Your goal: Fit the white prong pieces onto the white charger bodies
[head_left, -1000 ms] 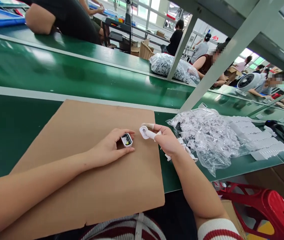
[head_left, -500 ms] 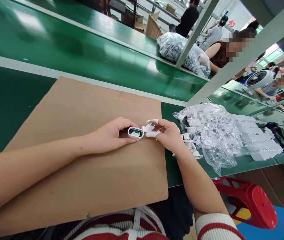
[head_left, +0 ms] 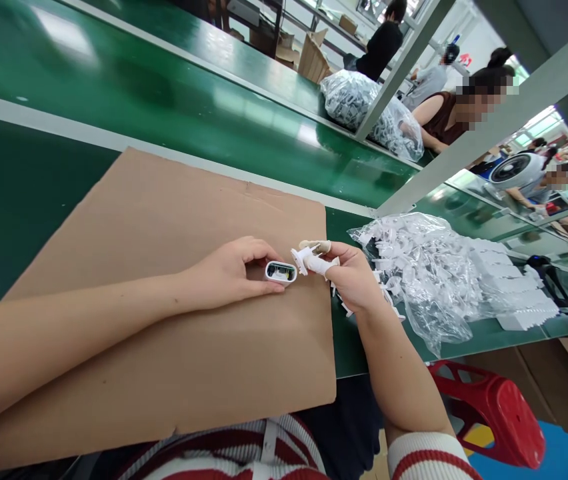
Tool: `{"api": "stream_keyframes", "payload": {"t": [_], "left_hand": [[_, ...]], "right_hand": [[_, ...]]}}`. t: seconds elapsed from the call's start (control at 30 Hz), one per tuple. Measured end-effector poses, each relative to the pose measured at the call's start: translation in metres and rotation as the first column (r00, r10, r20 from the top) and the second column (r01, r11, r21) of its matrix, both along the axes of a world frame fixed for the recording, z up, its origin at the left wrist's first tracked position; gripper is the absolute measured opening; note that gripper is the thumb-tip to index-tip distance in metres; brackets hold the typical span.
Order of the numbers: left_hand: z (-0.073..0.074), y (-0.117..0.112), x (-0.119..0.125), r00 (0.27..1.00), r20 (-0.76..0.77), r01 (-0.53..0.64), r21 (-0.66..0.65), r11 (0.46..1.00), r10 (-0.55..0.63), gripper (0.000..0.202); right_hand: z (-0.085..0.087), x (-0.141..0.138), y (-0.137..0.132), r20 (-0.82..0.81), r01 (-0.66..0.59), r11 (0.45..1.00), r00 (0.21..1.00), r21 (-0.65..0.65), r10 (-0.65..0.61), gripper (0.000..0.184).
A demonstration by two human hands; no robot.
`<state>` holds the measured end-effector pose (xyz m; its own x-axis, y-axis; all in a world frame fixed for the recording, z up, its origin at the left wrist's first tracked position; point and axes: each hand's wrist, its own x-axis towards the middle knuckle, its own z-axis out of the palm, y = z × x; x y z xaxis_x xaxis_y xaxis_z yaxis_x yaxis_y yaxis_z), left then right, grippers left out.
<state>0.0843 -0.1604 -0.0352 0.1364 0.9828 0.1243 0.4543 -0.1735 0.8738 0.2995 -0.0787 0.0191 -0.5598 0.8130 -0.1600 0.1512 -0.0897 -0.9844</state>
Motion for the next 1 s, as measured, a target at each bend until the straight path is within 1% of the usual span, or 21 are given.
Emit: {"api": "stream_keyframes", "payload": {"t": [0.07,0.1,0.13,0.17,0.2,0.27,0.33,0.37,0.4,0.43,0.47,0.5,0.53,0.6,0.67,0.7,0.73,0.8,0.87,0.93,1.0], "left_hand": [[0.002,0.001,0.000,1.000,-0.015,0.006,0.015,1.000,-0.006,0.048],[0.003,0.001,0.000,1.000,-0.014,0.011,0.021,1.000,-0.011,0.046],[0.004,0.001,0.000,1.000,-0.011,0.016,0.027,0.999,-0.016,0.045],[0.004,0.001,0.000,1.000,-0.005,0.019,0.033,0.999,-0.019,0.044],[0.005,0.001,0.000,1.000,-0.001,0.020,0.038,0.999,-0.020,0.044],[0.006,0.001,0.001,1.000,0.001,0.018,0.047,0.999,-0.018,0.042],[0.007,0.001,0.001,1.000,0.000,0.014,0.056,0.998,-0.014,0.041],[0.008,0.001,0.001,1.000,0.000,0.014,0.057,0.998,-0.014,0.041],[0.008,0.001,0.001,1.000,-0.001,0.014,0.059,0.998,-0.014,0.040],[0.008,0.001,0.001,1.000,-0.001,0.014,0.062,0.998,-0.014,0.040],[0.008,0.001,0.001,1.000,0.000,0.015,0.063,0.998,-0.015,0.040],[0.007,0.001,0.000,1.000,0.004,0.021,0.063,0.998,-0.021,0.039],[0.006,0.001,-0.001,0.999,0.010,0.029,0.058,0.998,-0.030,0.038],[0.002,0.001,-0.002,0.998,0.041,0.038,0.038,0.999,-0.039,0.039],[-0.001,-0.001,-0.004,0.996,0.080,0.027,0.026,0.999,-0.029,0.049],[-0.002,-0.002,-0.004,0.996,0.086,0.021,0.028,0.999,-0.023,0.057],[-0.002,-0.004,-0.004,0.997,0.079,0.020,0.035,0.999,-0.023,0.065],[0.000,-0.006,-0.004,0.999,0.029,0.044,0.045,0.998,-0.045,0.080],[0.004,-0.007,-0.002,0.999,-0.018,0.051,0.039,0.998,-0.050,0.094],[0.006,-0.007,0.000,1.000,-0.026,-0.001,0.027,1.000,0.002,0.095],[0.007,-0.005,0.001,0.999,-0.016,-0.044,0.015,0.999,0.045,0.077]], "right_hand": [[0.000,-0.001,-0.004,0.038,0.037,0.993,0.998,0.114,-0.041,0.032],[0.000,-0.002,-0.007,0.061,0.042,0.977,0.997,0.210,-0.056,0.029],[0.000,-0.002,-0.009,0.085,0.027,0.945,0.995,0.327,-0.058,0.025],[-0.001,-0.002,-0.012,0.112,-0.010,0.894,0.993,0.448,-0.045,0.022],[-0.002,-0.002,-0.015,0.144,-0.066,0.827,0.989,0.558,-0.018,0.021],[-0.005,-0.003,-0.020,0.214,-0.175,0.665,0.977,0.726,0.023,0.020],[-0.009,-0.004,-0.024,0.266,-0.230,0.511,0.964,0.829,0.002,0.015],[-0.011,-0.005,-0.025,0.273,-0.233,0.446,0.962,0.864,-0.026,0.012],[-0.012,-0.006,-0.026,0.263,-0.221,0.394,0.963,0.892,-0.053,0.009],[-0.013,-0.007,-0.027,0.240,-0.198,0.364,0.968,0.910,-0.073,0.007],[-0.012,-0.007,-0.028,0.210,-0.165,0.364,0.974,0.917,-0.087,0.006],[-0.011,-0.007,-0.028,0.180,-0.128,0.394,0.979,0.910,-0.097,0.007],[-0.009,-0.007,-0.028,0.157,-0.093,0.452,0.982,0.887,-0.104,0.009],[-0.005,-0.005,-0.027,0.152,-0.062,0.622,0.984,0.781,-0.093,0.012],[-0.001,-0.003,-0.026,0.191,-0.083,0.799,0.981,0.596,-0.040,0.016],[0.001,-0.002,-0.026,0.208,-0.101,0.865,0.978,0.492,-0.004,0.019],[0.002,-0.002,-0.026,0.218,-0.116,0.911,0.976,0.396,0.030,0.022],[0.004,-0.001,-0.026,0.211,-0.134,0.956,0.974,0.260,0.079,0.025],[0.004,-0.001,-0.026,0.182,-0.135,0.968,0.979,0.214,0.096,0.027],[0.003,-0.001,-0.025,0.158,-0.109,0.963,0.985,0.246,0.071,0.027],[0.002,-0.001,-0.024,0.146,-0.054,0.926,0.989,0.374,-0.001,0.023]]}}
